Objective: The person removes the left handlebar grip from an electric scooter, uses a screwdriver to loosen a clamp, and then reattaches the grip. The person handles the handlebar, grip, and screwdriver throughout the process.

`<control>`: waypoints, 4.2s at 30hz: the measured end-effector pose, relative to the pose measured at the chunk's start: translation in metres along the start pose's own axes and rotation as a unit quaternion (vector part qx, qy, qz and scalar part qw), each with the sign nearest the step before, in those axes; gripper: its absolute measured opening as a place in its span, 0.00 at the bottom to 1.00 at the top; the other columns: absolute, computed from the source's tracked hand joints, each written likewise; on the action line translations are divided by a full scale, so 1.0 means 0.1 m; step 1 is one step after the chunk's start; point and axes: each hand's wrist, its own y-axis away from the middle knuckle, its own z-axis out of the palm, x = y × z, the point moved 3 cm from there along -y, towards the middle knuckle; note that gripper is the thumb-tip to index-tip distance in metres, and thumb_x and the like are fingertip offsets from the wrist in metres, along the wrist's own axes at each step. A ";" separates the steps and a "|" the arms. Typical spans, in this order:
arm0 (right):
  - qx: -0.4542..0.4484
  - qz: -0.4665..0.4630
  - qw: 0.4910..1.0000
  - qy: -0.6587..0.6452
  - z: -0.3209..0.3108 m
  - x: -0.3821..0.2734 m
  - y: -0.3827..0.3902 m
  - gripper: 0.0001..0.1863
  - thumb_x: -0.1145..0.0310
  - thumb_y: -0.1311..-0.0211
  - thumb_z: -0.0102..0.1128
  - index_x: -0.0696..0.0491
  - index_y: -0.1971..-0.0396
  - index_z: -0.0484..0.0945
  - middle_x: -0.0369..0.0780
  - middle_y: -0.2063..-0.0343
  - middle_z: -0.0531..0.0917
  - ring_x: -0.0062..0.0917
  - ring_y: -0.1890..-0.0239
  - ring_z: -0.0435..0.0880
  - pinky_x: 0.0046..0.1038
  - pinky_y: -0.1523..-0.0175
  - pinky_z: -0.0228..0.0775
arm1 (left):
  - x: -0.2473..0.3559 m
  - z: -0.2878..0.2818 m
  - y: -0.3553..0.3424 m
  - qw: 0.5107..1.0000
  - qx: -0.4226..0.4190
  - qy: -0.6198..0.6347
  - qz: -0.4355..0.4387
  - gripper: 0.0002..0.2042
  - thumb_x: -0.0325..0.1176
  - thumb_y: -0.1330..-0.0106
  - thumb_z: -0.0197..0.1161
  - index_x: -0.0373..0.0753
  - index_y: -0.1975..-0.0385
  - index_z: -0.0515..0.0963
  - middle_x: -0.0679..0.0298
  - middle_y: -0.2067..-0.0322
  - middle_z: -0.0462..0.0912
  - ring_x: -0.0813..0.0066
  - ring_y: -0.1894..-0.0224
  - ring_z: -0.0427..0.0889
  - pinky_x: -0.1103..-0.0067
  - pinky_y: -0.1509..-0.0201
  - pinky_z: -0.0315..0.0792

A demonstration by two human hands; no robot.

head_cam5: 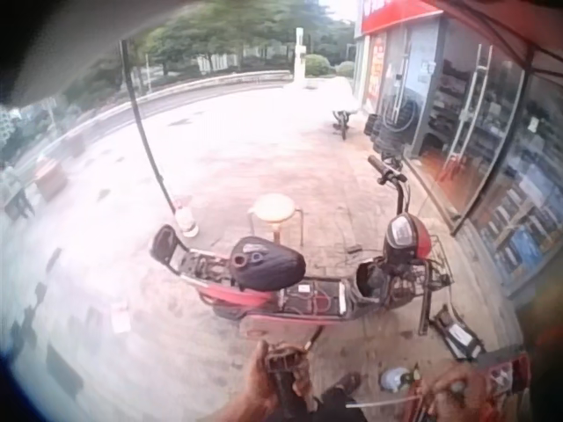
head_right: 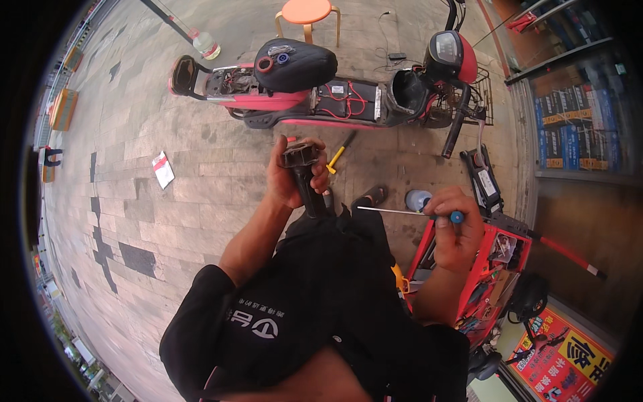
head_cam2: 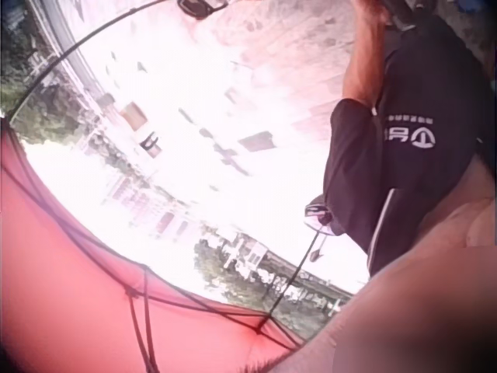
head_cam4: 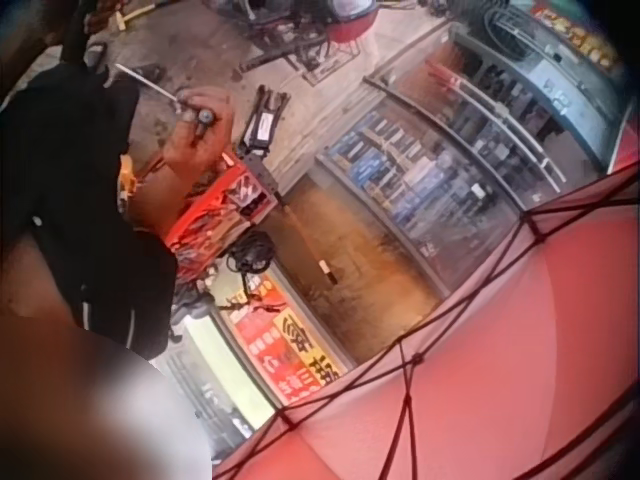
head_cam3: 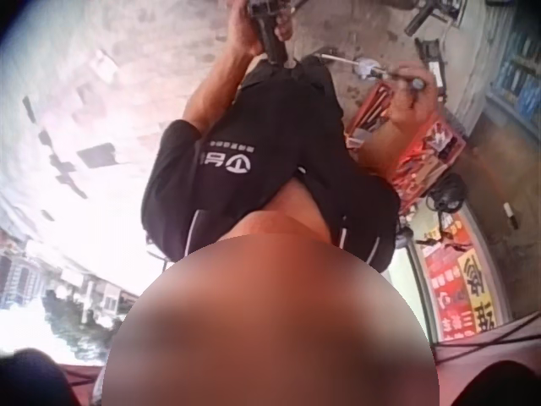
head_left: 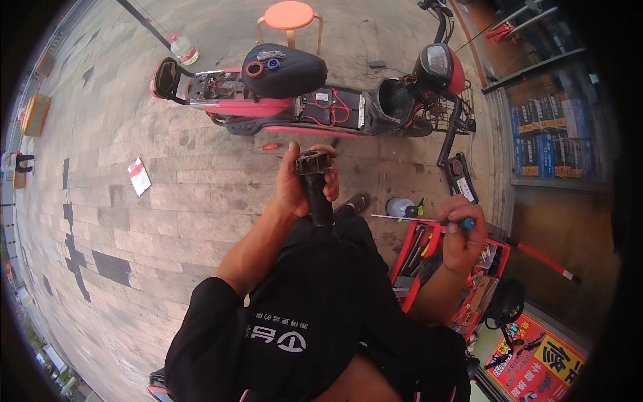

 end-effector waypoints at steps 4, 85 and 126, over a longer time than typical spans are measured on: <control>-0.053 0.064 0.987 0.134 0.32 0.27 -0.04 0.05 0.80 0.49 0.54 0.59 0.70 0.74 0.39 0.75 0.76 0.20 0.74 0.74 0.20 0.68 0.64 | 0.00 0.08 -0.05 0.999 -0.035 -0.012 0.007 0.31 0.63 0.38 0.43 0.36 0.57 0.70 0.56 0.78 0.73 0.65 0.79 0.71 0.72 0.75 0.65; 0.067 0.109 0.990 -0.057 0.33 0.34 -0.27 0.22 0.58 0.38 0.57 0.59 0.53 0.70 0.31 0.77 0.69 0.12 0.80 0.63 0.15 0.76 0.55 | -0.28 0.35 -0.06 0.969 0.107 -0.172 0.140 0.34 0.66 0.41 0.46 0.35 0.54 0.68 0.59 0.67 0.75 0.68 0.70 0.76 0.73 0.65 0.73; -0.156 0.169 0.950 0.209 -0.05 0.44 -0.35 0.23 0.58 0.34 0.51 0.58 0.46 0.65 0.35 0.74 0.74 0.17 0.76 0.72 0.18 0.70 0.64 | 0.08 0.25 0.08 0.829 0.016 -0.530 0.177 0.35 0.60 0.38 0.53 0.33 0.44 0.62 0.64 0.59 0.74 0.79 0.56 0.72 0.82 0.51 0.65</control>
